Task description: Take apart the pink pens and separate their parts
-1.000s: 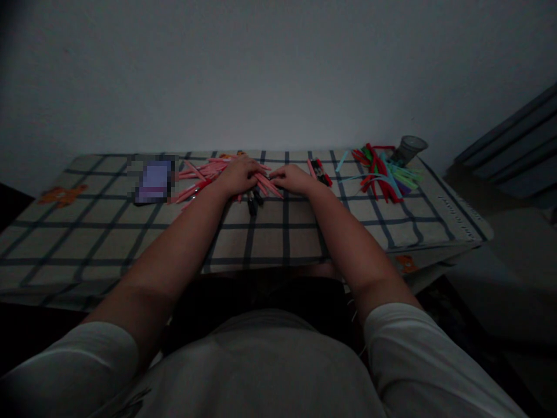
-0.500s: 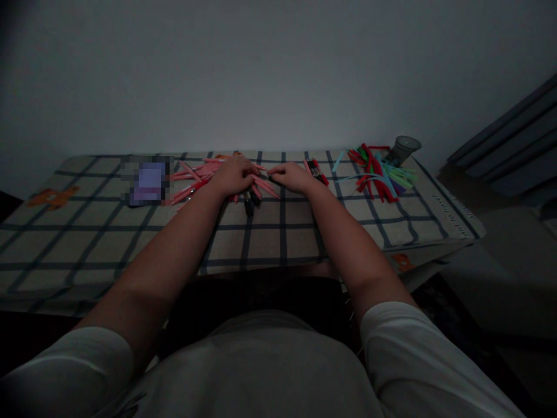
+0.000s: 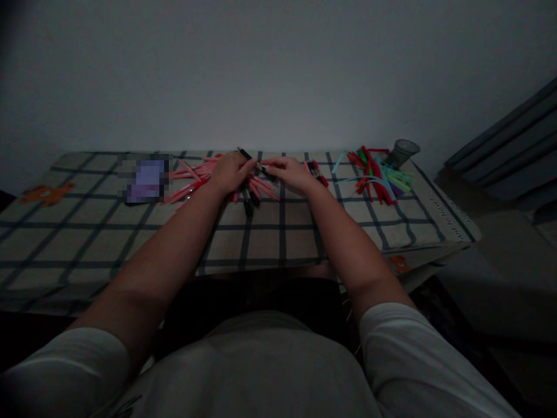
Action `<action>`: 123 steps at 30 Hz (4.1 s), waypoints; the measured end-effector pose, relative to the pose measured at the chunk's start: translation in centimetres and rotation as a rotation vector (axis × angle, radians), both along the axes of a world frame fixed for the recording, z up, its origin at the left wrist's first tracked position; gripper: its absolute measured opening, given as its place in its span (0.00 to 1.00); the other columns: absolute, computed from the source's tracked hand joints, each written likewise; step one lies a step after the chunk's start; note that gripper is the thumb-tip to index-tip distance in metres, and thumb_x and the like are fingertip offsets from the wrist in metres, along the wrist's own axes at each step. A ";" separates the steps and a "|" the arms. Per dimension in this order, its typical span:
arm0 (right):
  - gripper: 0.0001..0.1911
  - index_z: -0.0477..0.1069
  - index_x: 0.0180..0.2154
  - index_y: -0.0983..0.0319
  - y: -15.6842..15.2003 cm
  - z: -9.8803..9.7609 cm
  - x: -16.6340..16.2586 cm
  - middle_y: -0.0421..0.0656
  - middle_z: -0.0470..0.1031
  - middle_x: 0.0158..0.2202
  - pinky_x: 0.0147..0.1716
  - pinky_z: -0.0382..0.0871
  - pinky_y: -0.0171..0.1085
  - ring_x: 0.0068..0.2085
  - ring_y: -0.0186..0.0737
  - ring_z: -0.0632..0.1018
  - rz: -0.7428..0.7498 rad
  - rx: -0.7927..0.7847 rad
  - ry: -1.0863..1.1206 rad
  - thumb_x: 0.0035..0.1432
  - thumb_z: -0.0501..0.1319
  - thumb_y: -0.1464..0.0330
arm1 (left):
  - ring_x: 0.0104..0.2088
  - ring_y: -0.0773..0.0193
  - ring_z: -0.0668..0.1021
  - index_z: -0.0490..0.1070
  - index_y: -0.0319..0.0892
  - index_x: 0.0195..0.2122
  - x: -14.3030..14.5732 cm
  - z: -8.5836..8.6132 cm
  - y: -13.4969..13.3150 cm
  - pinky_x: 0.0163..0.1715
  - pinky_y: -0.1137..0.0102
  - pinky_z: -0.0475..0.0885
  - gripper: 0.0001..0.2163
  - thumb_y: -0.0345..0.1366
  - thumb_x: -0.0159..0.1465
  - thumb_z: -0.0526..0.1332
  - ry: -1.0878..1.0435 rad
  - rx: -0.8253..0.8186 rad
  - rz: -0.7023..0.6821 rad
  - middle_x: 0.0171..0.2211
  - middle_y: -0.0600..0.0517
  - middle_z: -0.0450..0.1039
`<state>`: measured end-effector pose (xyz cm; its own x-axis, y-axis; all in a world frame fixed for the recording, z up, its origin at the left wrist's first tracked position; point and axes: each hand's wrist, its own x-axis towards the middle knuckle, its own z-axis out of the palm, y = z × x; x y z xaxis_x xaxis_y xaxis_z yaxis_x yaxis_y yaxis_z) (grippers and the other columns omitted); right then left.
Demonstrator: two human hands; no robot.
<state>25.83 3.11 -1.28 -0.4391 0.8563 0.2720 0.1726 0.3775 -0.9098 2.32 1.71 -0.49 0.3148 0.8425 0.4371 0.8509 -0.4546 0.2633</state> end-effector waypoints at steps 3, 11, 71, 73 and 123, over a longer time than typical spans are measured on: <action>0.22 0.83 0.55 0.62 -0.4 -0.1 -0.3 0.44 0.85 0.42 0.56 0.78 0.45 0.47 0.43 0.82 0.021 -0.001 -0.008 0.59 0.71 0.67 | 0.45 0.50 0.79 0.83 0.39 0.40 0.3 0.3 -0.3 0.50 0.58 0.72 0.30 0.54 0.80 0.48 -0.021 -0.005 -0.002 0.40 0.40 0.82; 0.13 0.79 0.46 0.59 -2.5 1.6 -1.4 0.44 0.85 0.44 0.56 0.78 0.41 0.48 0.40 0.84 -0.044 -0.085 0.044 0.57 0.73 0.70 | 0.47 0.52 0.79 0.78 0.42 0.48 0.9 0.9 -1.9 0.50 0.60 0.71 0.24 0.51 0.81 0.46 -0.071 0.082 -0.051 0.43 0.42 0.80; 0.33 0.68 0.25 0.58 -0.8 1.5 -0.3 0.41 0.74 0.25 0.39 0.70 0.37 0.31 0.38 0.76 -0.291 -0.008 -0.294 0.73 0.58 0.40 | 0.52 0.49 0.83 0.84 0.46 0.57 0.7 1.3 -2.0 0.52 0.61 0.71 0.19 0.48 0.78 0.57 0.117 -0.047 -0.099 0.49 0.43 0.86; 0.33 0.69 0.26 0.58 -1.0 1.7 -0.4 0.42 0.74 0.25 0.40 0.70 0.37 0.32 0.39 0.77 -0.309 0.006 -0.306 0.75 0.57 0.41 | 0.51 0.50 0.82 0.84 0.46 0.57 0.6 1.2 -2.0 0.51 0.61 0.71 0.19 0.48 0.79 0.57 0.125 -0.049 -0.098 0.49 0.44 0.86; 0.25 0.67 0.30 0.58 -0.4 0.7 -0.6 0.35 0.65 0.22 0.28 0.59 0.34 0.26 0.34 0.66 -0.210 0.029 -0.072 0.75 0.63 0.49 | 0.53 0.49 0.83 0.83 0.45 0.57 0.5 1.8 -2.4 0.52 0.62 0.72 0.18 0.48 0.76 0.62 0.024 -0.084 -0.011 0.52 0.44 0.86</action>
<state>25.18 2.69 -0.58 -0.2716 0.9231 0.2722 0.3146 0.3524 -0.8814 2.87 -0.65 1.27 0.3343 0.8724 0.3567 0.8524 -0.4413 0.2804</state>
